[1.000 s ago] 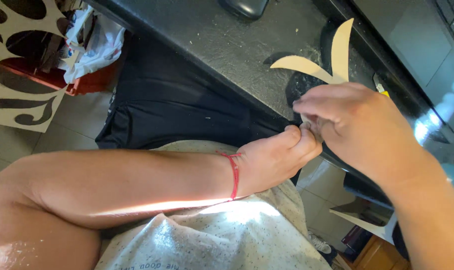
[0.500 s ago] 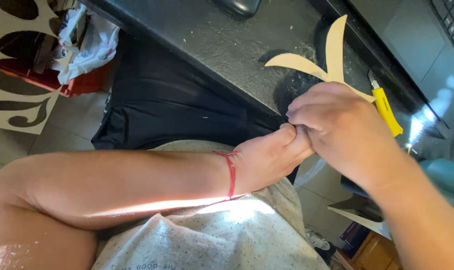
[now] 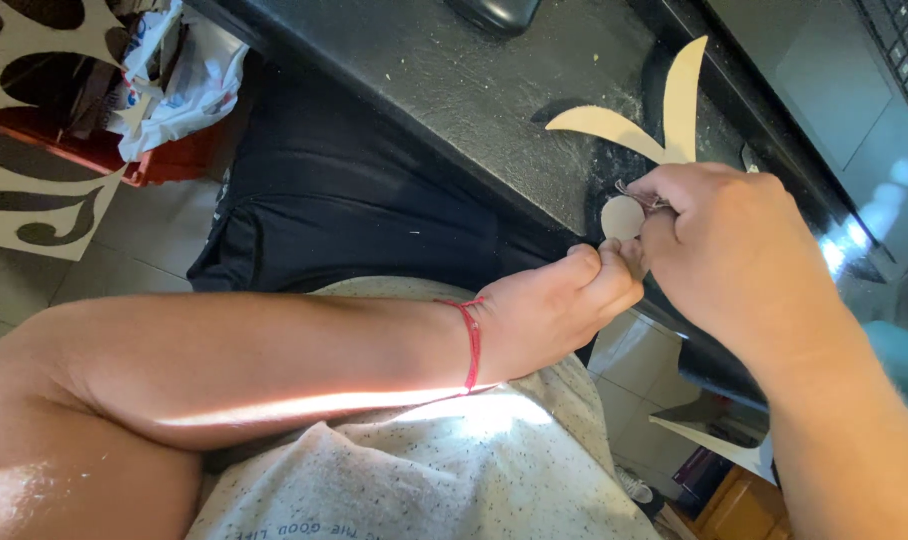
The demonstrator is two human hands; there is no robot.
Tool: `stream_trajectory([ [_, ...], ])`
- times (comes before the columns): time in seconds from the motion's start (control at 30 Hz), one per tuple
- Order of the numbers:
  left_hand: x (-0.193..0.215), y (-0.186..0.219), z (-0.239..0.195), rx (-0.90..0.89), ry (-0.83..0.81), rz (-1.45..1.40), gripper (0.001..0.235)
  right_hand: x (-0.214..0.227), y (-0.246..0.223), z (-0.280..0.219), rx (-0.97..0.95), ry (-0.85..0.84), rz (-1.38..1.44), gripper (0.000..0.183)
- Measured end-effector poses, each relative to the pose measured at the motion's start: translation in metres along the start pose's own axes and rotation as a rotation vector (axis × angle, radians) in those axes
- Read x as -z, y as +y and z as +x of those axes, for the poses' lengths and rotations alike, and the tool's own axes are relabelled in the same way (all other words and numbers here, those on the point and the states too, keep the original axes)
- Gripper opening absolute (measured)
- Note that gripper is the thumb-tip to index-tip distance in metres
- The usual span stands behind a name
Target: Sanding the edges and surfaces of a laser-cut wooden decorative piece
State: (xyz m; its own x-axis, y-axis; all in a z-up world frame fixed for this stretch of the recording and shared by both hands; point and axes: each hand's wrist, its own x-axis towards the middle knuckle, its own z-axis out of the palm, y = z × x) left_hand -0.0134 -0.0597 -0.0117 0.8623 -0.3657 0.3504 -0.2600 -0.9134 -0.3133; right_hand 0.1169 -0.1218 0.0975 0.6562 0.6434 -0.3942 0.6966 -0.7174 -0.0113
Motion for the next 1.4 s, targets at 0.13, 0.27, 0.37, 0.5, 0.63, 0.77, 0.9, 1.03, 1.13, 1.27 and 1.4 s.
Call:
stream_trajectory([
  [0.13, 0.0, 0.002, 0.0, 0.021, 0.008, -0.01, 0.049, -0.005, 0.002, 0.001, 0.315, 0.047, 0.042, 0.035],
  [0.27, 0.002, 0.0, 0.001, 0.045, 0.011, -0.029, 0.045, -0.01, 0.015, 0.004, 0.718, 0.182, -0.141, 0.024],
  [0.37, -0.002, 0.004, 0.0, 0.045, 0.016, -0.015, 0.049, -0.01, 0.02, 0.003, 0.507, 0.14, -0.252, 0.042],
  [0.5, -0.001, 0.002, 0.001, 0.024, 0.001, 0.002, 0.049, -0.01, 0.014, 0.001, 0.338, 0.087, -0.25, 0.044],
  [0.63, -0.001, 0.001, 0.001, -0.008, -0.026, -0.003, 0.048, -0.008, 0.01, 0.006, 0.396, 0.071, -0.203, 0.026],
  [0.77, -0.001, 0.002, 0.001, -0.002, -0.008, -0.05, 0.048, -0.005, 0.003, 0.006, 0.361, 0.071, -0.301, 0.032],
  [0.9, -0.004, 0.005, 0.0, -0.001, -0.01, -0.046, 0.046, 0.001, -0.005, 0.004, 0.211, -0.011, -0.211, 0.036],
  [1.03, -0.004, 0.003, 0.0, 0.016, 0.007, -0.016, 0.049, -0.001, -0.003, -0.002, 0.046, -0.04, -0.19, 0.024],
  [1.13, -0.006, 0.006, 0.0, 0.018, 0.007, -0.021, 0.049, -0.001, -0.004, -0.006, -0.073, -0.097, -0.201, 0.013],
  [1.27, -0.006, 0.006, 0.0, 0.019, 0.003, -0.02, 0.047, -0.001, -0.005, -0.006, -0.104, -0.102, -0.21, 0.019],
  [1.4, -0.007, 0.007, 0.001, 0.036, 0.022, -0.041, 0.046, -0.007, 0.004, -0.003, 0.056, -0.061, -0.104, 0.016],
])
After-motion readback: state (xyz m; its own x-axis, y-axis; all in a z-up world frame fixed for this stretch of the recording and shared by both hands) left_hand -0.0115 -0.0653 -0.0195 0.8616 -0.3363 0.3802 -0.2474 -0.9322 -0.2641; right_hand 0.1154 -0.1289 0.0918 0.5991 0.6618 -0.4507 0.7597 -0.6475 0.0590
